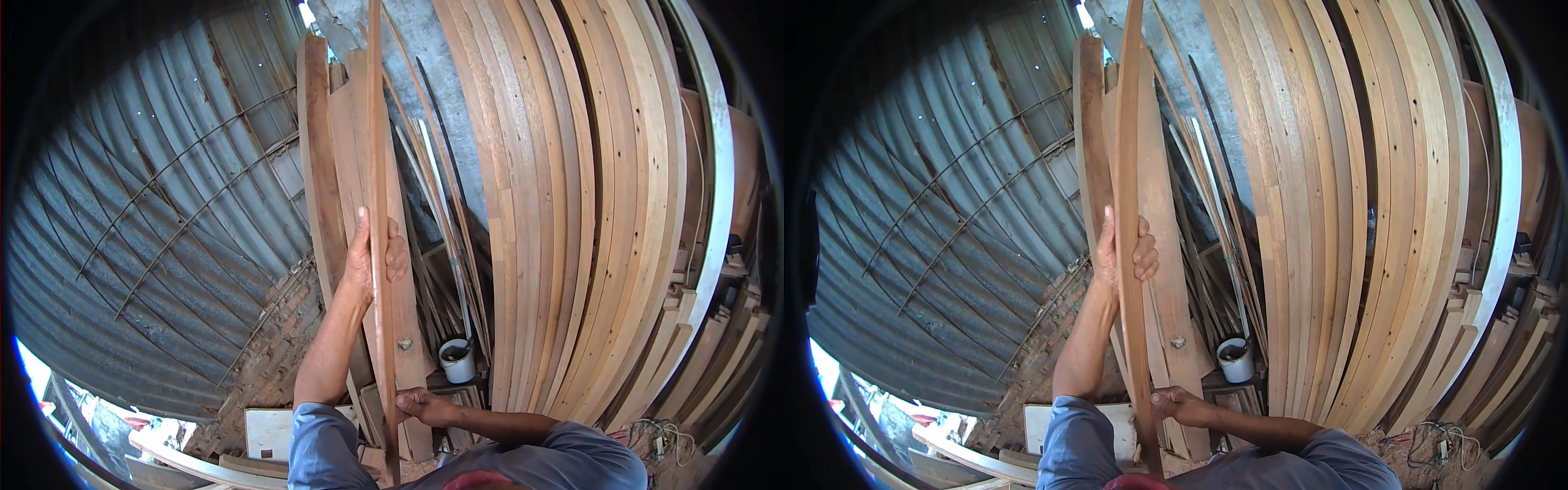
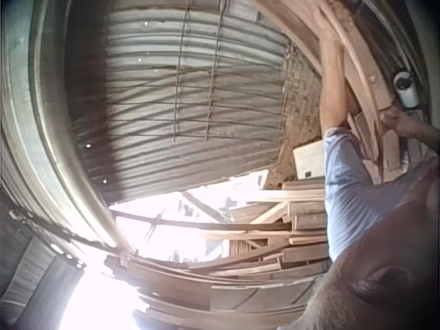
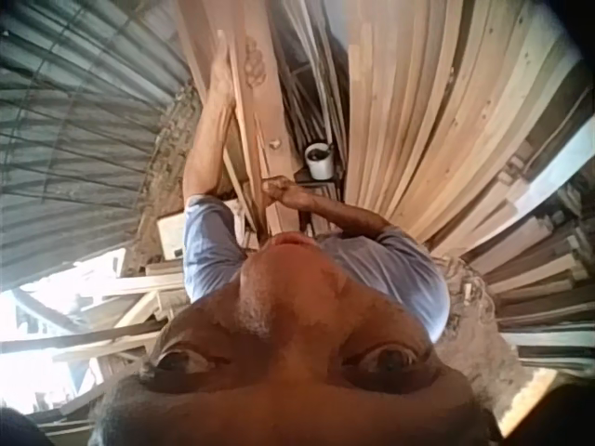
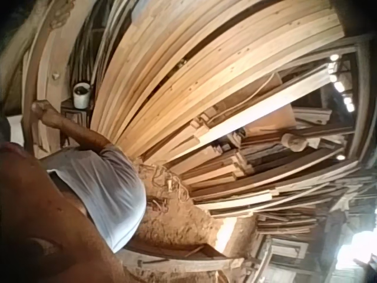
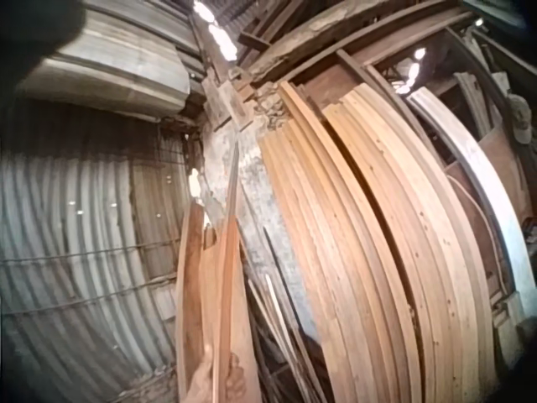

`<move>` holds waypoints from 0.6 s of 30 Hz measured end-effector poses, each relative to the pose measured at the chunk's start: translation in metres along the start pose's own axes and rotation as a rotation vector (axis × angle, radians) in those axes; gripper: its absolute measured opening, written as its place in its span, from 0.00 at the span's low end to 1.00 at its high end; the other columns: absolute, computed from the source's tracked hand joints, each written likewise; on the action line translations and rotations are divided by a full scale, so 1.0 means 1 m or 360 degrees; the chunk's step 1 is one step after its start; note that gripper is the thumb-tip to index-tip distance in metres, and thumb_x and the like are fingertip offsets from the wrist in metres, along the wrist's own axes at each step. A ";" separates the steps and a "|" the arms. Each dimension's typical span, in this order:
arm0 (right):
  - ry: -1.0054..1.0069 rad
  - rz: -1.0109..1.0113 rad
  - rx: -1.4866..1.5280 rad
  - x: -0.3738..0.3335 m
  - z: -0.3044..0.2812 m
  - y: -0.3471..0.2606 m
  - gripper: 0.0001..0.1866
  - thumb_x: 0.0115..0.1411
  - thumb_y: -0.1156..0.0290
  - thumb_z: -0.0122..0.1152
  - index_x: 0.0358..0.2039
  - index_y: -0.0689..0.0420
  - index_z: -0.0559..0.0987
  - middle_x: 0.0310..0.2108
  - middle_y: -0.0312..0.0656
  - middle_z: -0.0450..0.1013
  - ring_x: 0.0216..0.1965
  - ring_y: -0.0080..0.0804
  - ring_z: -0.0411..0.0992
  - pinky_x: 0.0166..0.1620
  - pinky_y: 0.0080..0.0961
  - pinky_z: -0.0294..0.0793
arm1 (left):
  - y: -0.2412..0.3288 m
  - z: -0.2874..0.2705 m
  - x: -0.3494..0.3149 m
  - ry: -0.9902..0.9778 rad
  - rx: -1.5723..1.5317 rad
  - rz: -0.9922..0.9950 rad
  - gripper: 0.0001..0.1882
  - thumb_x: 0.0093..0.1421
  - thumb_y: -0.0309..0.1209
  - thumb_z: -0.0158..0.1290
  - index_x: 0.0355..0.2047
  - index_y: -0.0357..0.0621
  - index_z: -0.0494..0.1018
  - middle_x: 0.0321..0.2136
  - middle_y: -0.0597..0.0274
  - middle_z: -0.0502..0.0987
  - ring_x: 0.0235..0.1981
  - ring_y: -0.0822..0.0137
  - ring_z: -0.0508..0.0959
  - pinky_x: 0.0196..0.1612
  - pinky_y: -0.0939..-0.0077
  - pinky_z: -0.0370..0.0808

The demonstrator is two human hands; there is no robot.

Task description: The person handles curved wood planks, uses a hammer to drive a nail into one piece, and kemudian uses pincers to pull nails from a long wooden beam.

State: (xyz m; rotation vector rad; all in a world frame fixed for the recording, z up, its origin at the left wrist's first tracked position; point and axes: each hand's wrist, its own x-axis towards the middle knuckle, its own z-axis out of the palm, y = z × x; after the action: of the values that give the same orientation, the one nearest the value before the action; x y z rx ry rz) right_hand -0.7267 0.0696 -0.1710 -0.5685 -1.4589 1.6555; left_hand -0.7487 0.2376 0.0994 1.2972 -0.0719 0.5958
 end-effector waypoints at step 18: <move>0.0485 0.0205 -0.0285 -0.006 -0.046 -0.063 0.18 0.69 0.59 0.51 0.47 0.61 0.77 0.30 0.31 0.71 0.33 0.18 0.65 0.37 0.22 0.67 | 0.009 0.027 0.014 0.1128 0.1602 0.0413 0.15 0.66 0.36 0.53 0.43 0.34 0.72 0.35 0.64 0.78 0.36 0.75 0.74 0.43 0.77 0.72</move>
State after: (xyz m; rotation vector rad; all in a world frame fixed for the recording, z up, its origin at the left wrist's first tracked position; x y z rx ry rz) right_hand -0.6688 0.0900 -0.1216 -0.9873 -1.3735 1.4653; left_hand -0.7336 0.2198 0.1205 1.9611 0.7407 1.3881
